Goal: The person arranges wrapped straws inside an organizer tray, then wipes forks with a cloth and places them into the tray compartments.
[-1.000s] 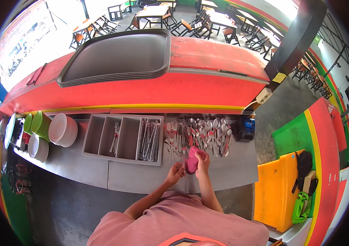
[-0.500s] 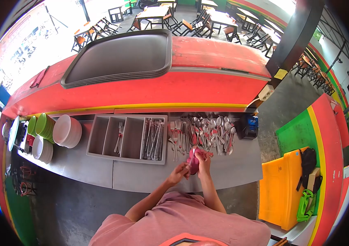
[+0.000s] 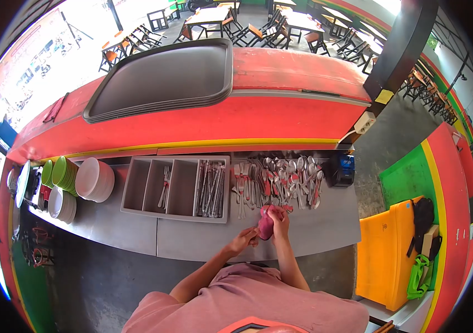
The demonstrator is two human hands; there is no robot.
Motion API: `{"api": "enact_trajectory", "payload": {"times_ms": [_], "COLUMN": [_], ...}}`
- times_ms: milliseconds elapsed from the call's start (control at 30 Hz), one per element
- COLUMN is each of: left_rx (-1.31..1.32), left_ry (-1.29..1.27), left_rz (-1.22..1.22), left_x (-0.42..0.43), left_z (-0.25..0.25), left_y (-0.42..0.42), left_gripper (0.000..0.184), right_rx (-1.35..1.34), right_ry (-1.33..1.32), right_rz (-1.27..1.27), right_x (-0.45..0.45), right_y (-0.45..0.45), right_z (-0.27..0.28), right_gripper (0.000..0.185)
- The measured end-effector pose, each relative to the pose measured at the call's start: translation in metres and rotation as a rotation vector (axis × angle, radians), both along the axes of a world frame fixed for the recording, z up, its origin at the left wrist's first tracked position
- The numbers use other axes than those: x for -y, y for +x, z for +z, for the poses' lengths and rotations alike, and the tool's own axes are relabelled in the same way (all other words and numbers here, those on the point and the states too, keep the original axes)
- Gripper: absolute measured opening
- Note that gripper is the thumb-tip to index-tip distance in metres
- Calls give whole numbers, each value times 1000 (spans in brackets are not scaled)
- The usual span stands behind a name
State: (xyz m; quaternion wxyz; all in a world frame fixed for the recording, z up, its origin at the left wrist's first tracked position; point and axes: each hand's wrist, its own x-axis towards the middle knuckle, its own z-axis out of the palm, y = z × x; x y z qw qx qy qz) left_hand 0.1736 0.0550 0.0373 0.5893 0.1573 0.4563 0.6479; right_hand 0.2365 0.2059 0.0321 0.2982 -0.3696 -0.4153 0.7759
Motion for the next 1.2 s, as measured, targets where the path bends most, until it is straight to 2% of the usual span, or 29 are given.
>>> {"api": "enact_trajectory", "payload": {"times_ms": [200,333,433,733,1033,1200], "left_rx": [-109,-234,-273,-376,-281,-127], "left_ry": [-106,-199,-141,-25,-46,-36], "left_rz": [15,-18,-60,-136,-51,-26], "left_x": [-7,-8,-6,6,6,0], "left_z": [-21,-23,-30,-18,-12,-29], "left_y": [3,3,2,-11,1,8], "left_gripper": [42,47,49,36,32,30], "right_rx": [29,49,110,56,47,70], "right_ry": [51,115,170,95,141,187], "right_rz": [15,16,29,-19,-49,-37], "right_x": [-8,-8,-9,-8,-17,-18], "right_y": [1,-1,-6,-17,-12,-6], "right_z": [-39,-31,-29,-10,-9,-4], "right_gripper": [29,32,32,32,36,37]}}
